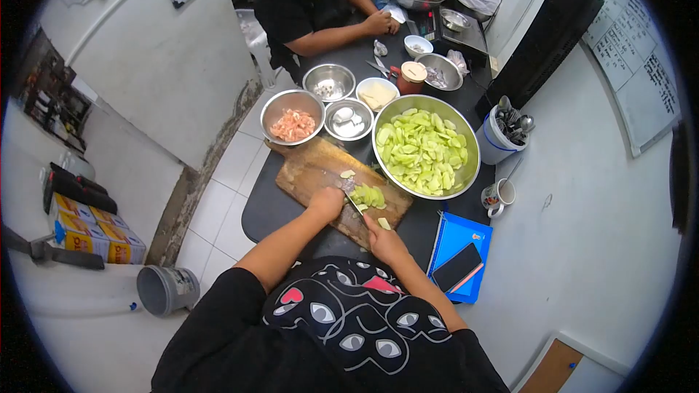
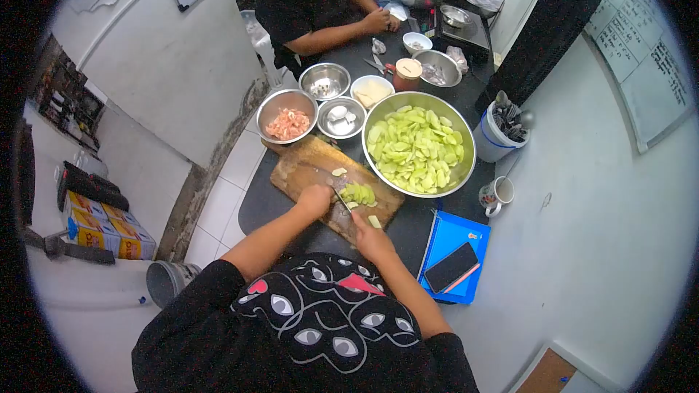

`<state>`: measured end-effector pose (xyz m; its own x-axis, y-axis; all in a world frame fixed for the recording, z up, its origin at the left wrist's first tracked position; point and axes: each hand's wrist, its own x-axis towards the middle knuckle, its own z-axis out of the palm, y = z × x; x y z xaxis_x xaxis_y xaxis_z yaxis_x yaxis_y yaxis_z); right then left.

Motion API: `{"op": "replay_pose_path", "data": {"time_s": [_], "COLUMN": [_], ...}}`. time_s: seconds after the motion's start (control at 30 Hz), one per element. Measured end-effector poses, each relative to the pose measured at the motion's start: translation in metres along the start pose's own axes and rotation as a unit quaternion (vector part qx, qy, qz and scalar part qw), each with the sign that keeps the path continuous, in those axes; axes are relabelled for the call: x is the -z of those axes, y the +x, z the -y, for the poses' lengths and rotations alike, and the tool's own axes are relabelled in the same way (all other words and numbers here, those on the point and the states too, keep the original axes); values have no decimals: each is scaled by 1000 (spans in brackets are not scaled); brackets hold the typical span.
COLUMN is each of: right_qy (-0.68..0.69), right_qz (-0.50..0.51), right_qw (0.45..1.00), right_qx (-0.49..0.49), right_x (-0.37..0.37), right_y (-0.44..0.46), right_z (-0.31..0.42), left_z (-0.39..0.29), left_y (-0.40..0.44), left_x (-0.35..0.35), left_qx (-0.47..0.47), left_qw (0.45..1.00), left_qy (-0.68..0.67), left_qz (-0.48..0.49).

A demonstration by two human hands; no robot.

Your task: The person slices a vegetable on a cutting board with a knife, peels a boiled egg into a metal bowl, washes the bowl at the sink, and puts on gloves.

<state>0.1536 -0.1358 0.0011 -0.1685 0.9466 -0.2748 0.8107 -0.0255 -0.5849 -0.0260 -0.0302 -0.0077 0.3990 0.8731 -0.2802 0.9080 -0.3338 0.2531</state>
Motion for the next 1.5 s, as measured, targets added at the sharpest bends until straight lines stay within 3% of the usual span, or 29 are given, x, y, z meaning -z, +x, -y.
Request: {"op": "replay_pose_path", "data": {"time_s": [0.1,0.4,0.6,0.7,0.93,1.07,1.3,1.5], "right_qy": [17,7,-7,16,-2,9,6,23], "right_qz": [18,11,32,1,40,4,23,9], "right_qw": [1000,1000,999,1000,999,1000,1000,999], "right_qx": [-19,-1,-21,23,-15,20,13,37], "right_x": [22,-6,9,-5,21,-5,13,-7], "right_y": [-15,7,-9,3,-11,4,-9,9], "right_z": [21,-4,12,1,19,-1,15,-1], "left_z": [-3,0,-3,-1,5,7,14,5], "left_y": [-5,-5,-7,-6,-2,-2,2,-7], "left_x": [5,2,9,8,-4,-7,-22,3], "left_qx": [12,6,12,15,31,23,16,-4], "left_qw": [1000,999,1000,1000,999,999,998,999], "left_qy": [-3,-13,10,14,-36,-44,-56,1], "left_qz": [-1,-40,16,10,2,1,-5,34]}}
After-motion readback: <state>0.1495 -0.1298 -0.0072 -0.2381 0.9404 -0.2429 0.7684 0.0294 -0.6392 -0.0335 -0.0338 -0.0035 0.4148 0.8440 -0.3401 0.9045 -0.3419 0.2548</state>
